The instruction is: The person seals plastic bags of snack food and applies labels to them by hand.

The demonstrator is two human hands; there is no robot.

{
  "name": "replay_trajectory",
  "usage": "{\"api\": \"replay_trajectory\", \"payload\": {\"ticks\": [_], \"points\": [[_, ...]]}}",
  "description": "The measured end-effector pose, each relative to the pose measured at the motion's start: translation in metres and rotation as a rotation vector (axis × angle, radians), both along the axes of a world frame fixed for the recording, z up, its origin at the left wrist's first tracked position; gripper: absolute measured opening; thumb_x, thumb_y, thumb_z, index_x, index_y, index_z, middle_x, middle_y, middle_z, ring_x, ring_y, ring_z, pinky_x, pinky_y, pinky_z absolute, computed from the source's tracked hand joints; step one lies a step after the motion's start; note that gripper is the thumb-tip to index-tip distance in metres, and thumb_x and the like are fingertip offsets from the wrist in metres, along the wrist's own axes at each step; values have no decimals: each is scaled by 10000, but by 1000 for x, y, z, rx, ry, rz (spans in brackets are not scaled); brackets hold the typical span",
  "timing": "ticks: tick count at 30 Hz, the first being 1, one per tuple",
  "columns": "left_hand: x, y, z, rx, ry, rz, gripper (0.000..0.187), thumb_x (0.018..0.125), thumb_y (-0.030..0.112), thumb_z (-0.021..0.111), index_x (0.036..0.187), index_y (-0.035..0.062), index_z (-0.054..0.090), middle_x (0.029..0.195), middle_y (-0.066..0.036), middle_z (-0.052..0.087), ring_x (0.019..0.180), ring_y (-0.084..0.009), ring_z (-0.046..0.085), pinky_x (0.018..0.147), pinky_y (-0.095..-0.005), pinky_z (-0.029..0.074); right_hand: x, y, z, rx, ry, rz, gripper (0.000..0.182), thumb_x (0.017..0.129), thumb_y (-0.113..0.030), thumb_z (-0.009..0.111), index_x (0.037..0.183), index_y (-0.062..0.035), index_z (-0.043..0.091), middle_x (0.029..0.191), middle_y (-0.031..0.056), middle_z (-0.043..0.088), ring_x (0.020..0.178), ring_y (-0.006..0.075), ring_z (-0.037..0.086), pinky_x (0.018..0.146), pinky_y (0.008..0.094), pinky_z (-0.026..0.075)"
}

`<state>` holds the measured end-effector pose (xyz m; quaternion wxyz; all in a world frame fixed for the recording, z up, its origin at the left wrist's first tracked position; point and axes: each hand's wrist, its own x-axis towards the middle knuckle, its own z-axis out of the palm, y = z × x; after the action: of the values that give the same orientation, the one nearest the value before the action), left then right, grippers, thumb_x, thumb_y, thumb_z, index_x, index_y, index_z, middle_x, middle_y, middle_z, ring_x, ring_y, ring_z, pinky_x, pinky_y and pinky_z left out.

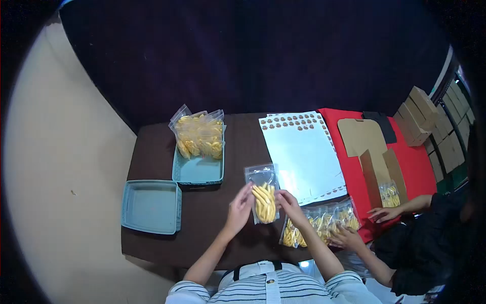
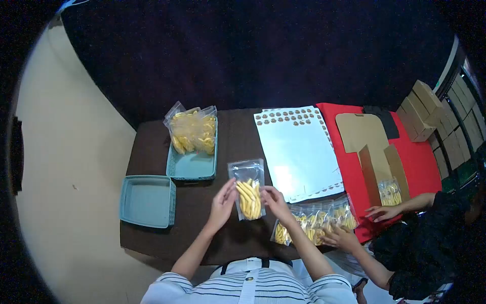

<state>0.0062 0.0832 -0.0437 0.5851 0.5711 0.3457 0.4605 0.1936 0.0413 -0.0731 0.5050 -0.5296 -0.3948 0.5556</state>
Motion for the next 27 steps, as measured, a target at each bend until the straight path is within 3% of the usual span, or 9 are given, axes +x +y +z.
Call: {"api": "replay_trajectory", "payload": {"ticks": [4,6,10,12,14,18,25,26,27], "points": [[16,-18,5,-33,-10,-66,472,883,38,479,1318,-8,301,1292,-134,406,1158,-179,422,911,-291,412,-9,3,23,-51,28,132,325,900,-252,502,1088,11,529,940,31,588,817,71,533,717,230,444],[24,-24,12,-61,-150,74,485,877,34,490,1315,-12,286,1260,-137,428,1139,-174,436,894,-291,424,-7,8,12,-66,48,71,325,891,-257,518,1079,8,536,919,27,593,801,71,536,704,227,447],[26,-27,-9,-207,-149,29,488,864,23,510,1300,-13,293,1216,-124,457,1098,-162,464,883,-280,428,-9,20,0,-71,94,2,322,870,-276,555,1042,-4,554,873,21,597,745,66,536,655,221,448],[21,-18,-34,-306,-203,-182,442,863,33,519,1268,-8,345,1163,-99,491,1039,-143,503,850,-259,437,-16,26,22,-14,-32,47,283,869,-287,554,954,-17,571,768,-13,556,662,30,474,553,196,383],[17,-15,-40,-350,-185,-154,413,868,46,518,1249,-7,367,1131,-87,513,1004,-134,521,834,-252,441,-17,37,40,-114,-81,110,302,883,-314,525,932,-20,574,738,-28,537,649,18,445,533,181,349],[5,-5,-40,-456,-138,-48,351,886,91,506,1204,-23,410,1042,-67,562,931,-116,554,787,-241,455,23,91,-31,-48,-40,91,384,929,-374,398,1036,-34,539,824,5,572,643,52,464,588,190,397],[-17,13,-54,-545,-152,62,363,885,47,492,1223,-33,387,1111,-83,544,993,-126,532,845,-256,428,180,241,-159,-136,-595,-285,171,788,-138,553,862,5,607,731,71,608,669,128,567,591,266,464],[-18,18,-53,-547,-155,66,363,885,47,492,1223,-33,387,1111,-83,544,993,-126,532,845,-256,428,182,249,-144,-144,-674,-359,192,730,-170,564,808,-8,632,738,142,634,705,232,622,676,312,485],[-19,22,-49,-565,-160,78,363,884,43,492,1222,-37,387,1118,-86,541,1004,-128,529,853,-257,425,196,266,-157,-131,-788,-343,200,729,-170,567,830,-9,629,751,154,633,724,257,623,690,331,484]]}}
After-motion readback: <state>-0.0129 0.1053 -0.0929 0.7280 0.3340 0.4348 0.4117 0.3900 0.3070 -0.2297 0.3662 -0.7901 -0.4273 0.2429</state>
